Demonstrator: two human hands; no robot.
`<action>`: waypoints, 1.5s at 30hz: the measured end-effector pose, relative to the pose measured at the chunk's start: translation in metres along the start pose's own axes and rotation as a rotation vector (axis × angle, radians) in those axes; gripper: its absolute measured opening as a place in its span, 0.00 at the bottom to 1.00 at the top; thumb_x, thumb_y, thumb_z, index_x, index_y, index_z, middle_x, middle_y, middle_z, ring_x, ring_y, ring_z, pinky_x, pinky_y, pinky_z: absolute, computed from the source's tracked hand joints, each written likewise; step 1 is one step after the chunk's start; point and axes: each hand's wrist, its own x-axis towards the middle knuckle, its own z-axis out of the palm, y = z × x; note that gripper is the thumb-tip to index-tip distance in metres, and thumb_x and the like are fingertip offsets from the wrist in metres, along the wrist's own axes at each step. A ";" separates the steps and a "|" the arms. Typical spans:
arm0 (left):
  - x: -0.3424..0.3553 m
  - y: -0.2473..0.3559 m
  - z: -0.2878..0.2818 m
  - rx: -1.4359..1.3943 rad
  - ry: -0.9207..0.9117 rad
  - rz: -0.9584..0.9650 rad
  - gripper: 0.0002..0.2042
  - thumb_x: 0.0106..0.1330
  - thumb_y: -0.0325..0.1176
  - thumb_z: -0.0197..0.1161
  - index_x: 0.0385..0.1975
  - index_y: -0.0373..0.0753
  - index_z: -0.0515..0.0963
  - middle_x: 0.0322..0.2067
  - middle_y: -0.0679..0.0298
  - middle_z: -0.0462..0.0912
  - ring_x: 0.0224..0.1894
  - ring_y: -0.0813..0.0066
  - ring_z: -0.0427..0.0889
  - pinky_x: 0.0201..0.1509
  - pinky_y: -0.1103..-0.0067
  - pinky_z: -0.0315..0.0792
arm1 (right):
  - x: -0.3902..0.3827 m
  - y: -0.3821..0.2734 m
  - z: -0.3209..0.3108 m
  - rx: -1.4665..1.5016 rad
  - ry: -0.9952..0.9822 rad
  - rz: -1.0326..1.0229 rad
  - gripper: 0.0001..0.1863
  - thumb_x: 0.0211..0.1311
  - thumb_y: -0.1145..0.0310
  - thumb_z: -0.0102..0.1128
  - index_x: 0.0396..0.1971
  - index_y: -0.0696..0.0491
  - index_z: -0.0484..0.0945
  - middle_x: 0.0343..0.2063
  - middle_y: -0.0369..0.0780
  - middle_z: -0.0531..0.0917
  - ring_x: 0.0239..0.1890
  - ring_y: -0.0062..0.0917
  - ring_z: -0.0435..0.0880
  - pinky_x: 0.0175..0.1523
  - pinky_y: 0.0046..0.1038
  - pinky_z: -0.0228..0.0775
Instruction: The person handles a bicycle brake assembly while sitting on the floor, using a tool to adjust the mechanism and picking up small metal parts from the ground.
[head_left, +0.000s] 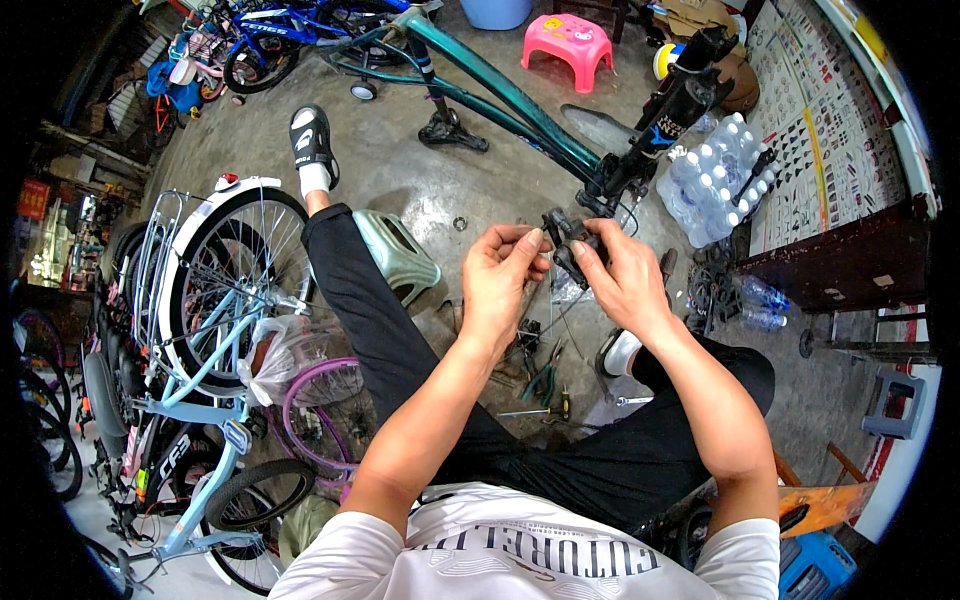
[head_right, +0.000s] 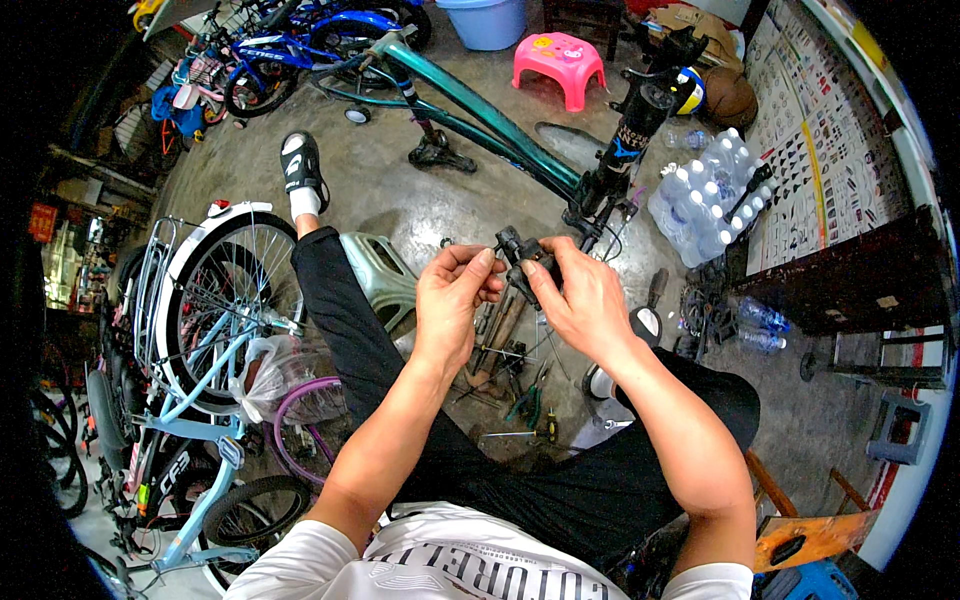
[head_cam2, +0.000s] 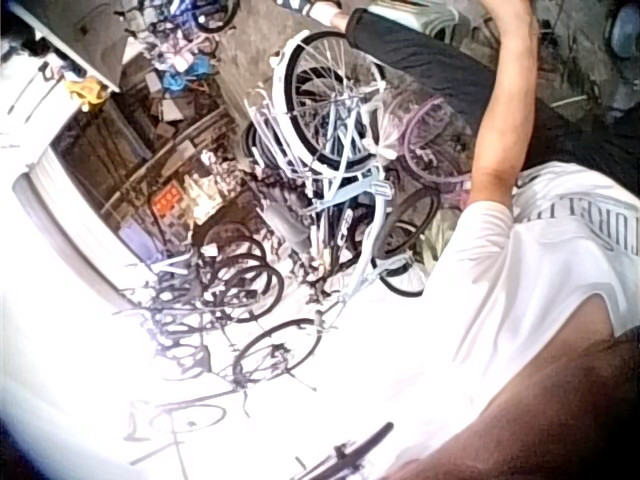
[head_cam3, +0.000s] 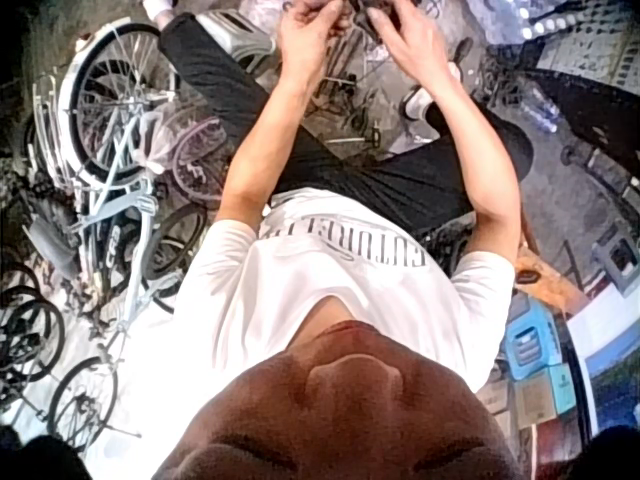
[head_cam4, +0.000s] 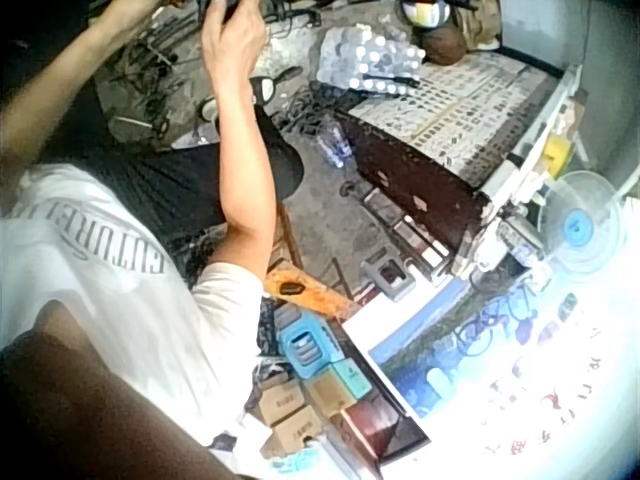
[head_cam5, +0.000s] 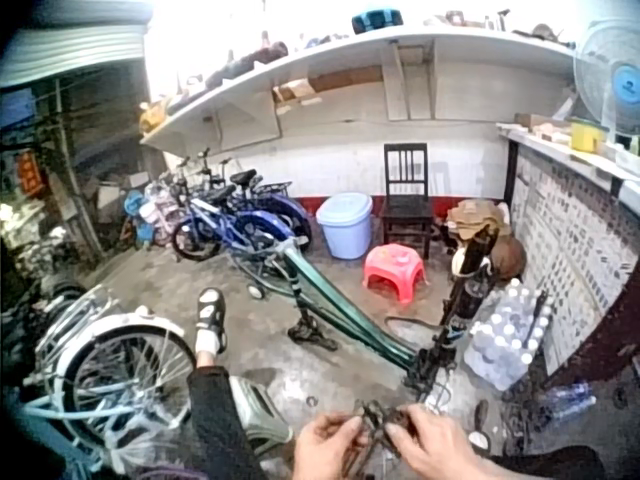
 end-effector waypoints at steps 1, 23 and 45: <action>0.000 -0.001 -0.001 -0.002 -0.006 -0.020 0.09 0.73 0.33 0.66 0.41 0.33 0.79 0.35 0.61 0.86 0.30 0.80 0.82 0.35 0.81 0.77 | 0.001 0.001 0.001 -0.012 -0.003 -0.001 0.18 0.71 0.59 0.61 0.46 0.61 0.77 0.30 0.53 0.85 0.34 0.50 0.86 0.38 0.44 0.76; 0.001 -0.014 0.001 0.244 0.028 -0.155 0.12 0.75 0.38 0.63 0.36 0.35 0.78 0.26 0.69 0.78 0.22 0.82 0.75 0.25 0.80 0.73 | 0.005 0.005 -0.007 -0.196 -0.165 0.142 0.23 0.65 0.53 0.60 0.35 0.62 0.80 0.24 0.56 0.83 0.33 0.53 0.85 0.40 0.50 0.76; 0.000 -0.010 0.004 0.810 0.158 0.524 0.08 0.68 0.31 0.70 0.36 0.31 0.82 0.31 0.61 0.83 0.28 0.77 0.80 0.33 0.79 0.75 | 0.011 0.023 -0.002 0.364 -0.238 0.540 0.26 0.67 0.49 0.60 0.35 0.64 0.83 0.22 0.43 0.82 0.27 0.26 0.80 0.36 0.33 0.70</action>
